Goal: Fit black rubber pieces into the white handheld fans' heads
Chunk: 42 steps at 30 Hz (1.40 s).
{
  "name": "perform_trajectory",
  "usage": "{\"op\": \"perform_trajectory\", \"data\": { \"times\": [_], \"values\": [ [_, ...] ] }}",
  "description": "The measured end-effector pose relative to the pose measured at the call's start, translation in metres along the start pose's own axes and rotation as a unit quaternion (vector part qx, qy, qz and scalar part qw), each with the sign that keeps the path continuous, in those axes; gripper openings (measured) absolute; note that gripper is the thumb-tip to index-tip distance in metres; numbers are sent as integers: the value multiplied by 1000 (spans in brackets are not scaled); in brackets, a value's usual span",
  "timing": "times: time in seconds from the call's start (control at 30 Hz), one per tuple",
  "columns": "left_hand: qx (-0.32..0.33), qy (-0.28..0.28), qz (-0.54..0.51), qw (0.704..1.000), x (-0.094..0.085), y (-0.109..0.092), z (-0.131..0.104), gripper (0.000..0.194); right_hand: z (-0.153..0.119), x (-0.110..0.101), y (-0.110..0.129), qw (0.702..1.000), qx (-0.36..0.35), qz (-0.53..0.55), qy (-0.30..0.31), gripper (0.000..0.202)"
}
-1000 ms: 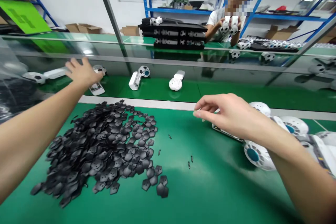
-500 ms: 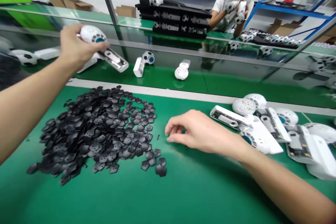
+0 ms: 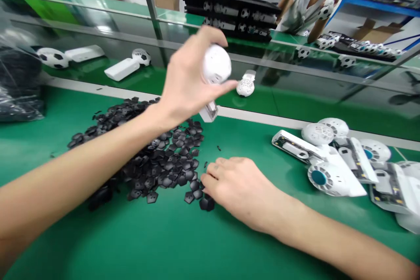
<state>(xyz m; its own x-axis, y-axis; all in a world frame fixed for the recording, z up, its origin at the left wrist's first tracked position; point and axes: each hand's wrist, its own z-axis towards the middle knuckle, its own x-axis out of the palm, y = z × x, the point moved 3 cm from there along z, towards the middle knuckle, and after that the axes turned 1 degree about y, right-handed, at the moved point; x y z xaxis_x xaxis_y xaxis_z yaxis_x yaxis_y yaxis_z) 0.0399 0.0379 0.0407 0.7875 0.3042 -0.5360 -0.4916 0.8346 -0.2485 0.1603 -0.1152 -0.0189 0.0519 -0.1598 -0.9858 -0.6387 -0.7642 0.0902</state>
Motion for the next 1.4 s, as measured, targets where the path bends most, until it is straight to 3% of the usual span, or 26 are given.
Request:
{"op": "perform_trajectory", "data": {
  "times": [0.13,0.23,0.4,0.5,0.6,0.67,0.77,0.83,0.93,1.03,1.2,1.27,1.33,1.4],
  "values": [
    [-34,75,61,995,27,-17,-18,63,2,6,14,996,-35,-63,-61,20],
    [-69,110,26,991,40,-22,-24,62,2,6,15,996,-32,-56,-58,17],
    [-104,168,-38,980,37,-33,-22,46,-2,-7,-5,1000,-6,20,-9,18],
    [-173,189,-126,958,31,-35,-19,42,-9,-25,-26,990,46,116,-63,18],
    [-224,184,-158,944,30,-37,-23,42,-24,-51,-46,949,83,227,-201,14],
    [-237,139,-182,944,34,-39,-30,43,-38,-70,-54,919,80,277,-270,13],
    [-282,57,-261,922,45,-39,-43,41,-56,-90,-62,886,95,317,-325,11],
    [-305,36,-287,907,51,-38,-47,38,-65,-97,-66,865,133,326,-356,11],
    [-305,52,-277,910,49,-39,-38,38,-66,-93,-75,842,181,350,-369,13],
    [-327,66,-274,902,36,-39,-20,41,-57,-81,-87,808,191,414,-373,16],
    [-396,90,-385,829,19,-45,-13,41,-39,-66,-101,676,160,575,-433,37],
    [-394,82,-406,821,17,-48,-19,36,-33,-61,-101,635,154,618,-437,43],
    [-379,67,-411,826,15,-49,-25,35,-29,-58,-98,621,147,638,-430,43],
    [-362,61,-410,835,14,-50,-30,37,-26,-57,-94,630,141,632,-428,41]
  ]
}}
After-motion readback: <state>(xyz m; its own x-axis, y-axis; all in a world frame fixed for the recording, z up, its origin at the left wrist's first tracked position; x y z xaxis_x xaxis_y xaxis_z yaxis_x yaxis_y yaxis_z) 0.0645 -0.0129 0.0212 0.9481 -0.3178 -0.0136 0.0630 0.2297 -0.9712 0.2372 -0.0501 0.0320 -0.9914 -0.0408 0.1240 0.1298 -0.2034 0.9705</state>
